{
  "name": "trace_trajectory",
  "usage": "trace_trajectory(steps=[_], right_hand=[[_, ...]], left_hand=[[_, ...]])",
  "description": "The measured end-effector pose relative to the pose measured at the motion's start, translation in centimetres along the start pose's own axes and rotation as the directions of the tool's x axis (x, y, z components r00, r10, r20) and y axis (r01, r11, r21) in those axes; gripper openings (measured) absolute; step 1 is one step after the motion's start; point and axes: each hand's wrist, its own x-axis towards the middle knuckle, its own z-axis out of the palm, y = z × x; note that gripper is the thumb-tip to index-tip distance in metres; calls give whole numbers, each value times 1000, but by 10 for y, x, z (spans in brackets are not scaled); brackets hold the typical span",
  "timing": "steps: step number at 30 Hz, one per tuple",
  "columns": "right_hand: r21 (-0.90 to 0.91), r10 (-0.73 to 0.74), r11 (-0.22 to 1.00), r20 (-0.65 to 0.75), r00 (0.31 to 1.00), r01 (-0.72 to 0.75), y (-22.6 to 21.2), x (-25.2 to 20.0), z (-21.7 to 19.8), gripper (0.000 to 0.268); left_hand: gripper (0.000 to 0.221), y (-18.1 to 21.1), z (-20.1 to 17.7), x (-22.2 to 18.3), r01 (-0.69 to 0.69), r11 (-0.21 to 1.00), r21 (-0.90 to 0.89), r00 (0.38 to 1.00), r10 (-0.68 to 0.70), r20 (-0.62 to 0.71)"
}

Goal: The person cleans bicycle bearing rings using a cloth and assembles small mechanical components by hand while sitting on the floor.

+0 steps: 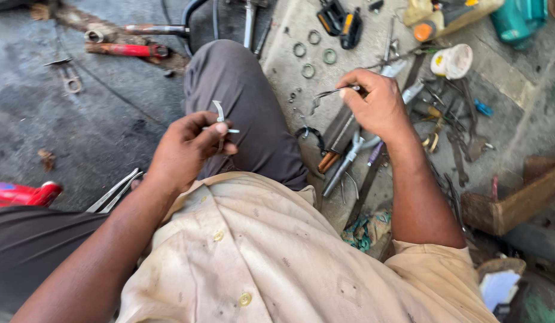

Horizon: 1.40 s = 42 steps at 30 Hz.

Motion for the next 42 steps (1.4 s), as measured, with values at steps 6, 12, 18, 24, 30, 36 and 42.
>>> trace_trajectory(steps=[6,12,18,24,30,36,42], right_hand=[[-11,-464,877,235,854,480,-104,16,19,13],[-31,-608,765,294,737,643,-154,27,36,10],[-71,-636,718,338,694,692,-163,30,38,11],[-110,-614,720,357,704,685,-164,30,45,13],[-128,-631,705,336,699,697,-165,31,45,12],[-117,-647,692,339,683,713,-166,30,56,13],[-64,-639,721,324,697,690,-169,33,64,13]], left_hand=[[20,12,8,-10,-7,1000,-30,1000,8,23],[22,18,0,-18,-120,991,59,993,118,31],[20,19,-7,-24,-163,984,71,987,161,28],[17,23,-4,-27,-201,959,200,979,193,61],[16,31,-5,-29,-179,941,288,984,171,54],[14,25,3,-28,-210,911,354,977,190,92],[16,24,-6,-25,-93,969,228,988,62,140]])
